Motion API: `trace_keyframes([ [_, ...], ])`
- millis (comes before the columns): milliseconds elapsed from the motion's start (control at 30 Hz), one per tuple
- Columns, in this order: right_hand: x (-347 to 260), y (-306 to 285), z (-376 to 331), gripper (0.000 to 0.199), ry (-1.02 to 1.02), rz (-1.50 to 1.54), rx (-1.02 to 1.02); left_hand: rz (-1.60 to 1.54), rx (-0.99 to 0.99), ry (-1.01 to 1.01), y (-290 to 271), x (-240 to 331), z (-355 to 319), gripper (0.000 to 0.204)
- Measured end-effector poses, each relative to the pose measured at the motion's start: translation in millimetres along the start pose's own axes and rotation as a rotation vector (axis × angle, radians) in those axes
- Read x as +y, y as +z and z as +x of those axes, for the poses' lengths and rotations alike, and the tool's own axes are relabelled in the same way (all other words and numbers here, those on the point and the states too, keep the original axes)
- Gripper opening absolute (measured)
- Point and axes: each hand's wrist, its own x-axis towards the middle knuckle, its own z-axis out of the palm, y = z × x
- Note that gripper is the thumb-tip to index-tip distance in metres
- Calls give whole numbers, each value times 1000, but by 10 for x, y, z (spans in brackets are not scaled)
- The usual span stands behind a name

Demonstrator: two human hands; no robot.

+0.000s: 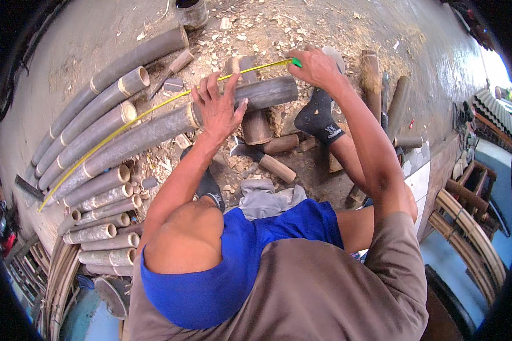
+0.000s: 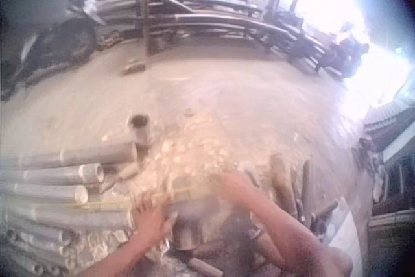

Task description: The person sits on the ground and assembles bamboo pieces by inserting smaller segments into larger ones, using a wooden mallet to tap them into place. They measure a bamboo piece with a tape measure and continue fitting components together.

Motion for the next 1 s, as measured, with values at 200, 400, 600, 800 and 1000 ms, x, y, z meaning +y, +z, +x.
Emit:
trace_keyframes([
  [200,-263,-43,226,40,-60,59,-24,-58,-104,-62,18,-36,47,69],
  [400,-452,185,448,40,-201,171,-58,-111,-444,-144,-133,-128,248,63],
  [600,-864,83,572,44,-234,255,-205,-139,-592,-152,-192,-215,343,69],
  [800,-947,202,641,39,-264,174,-114,-145,-634,-175,-173,-218,403,73],
  [1000,-936,114,592,39,-181,40,-134,-188,-679,-250,-199,-243,423,77],
])
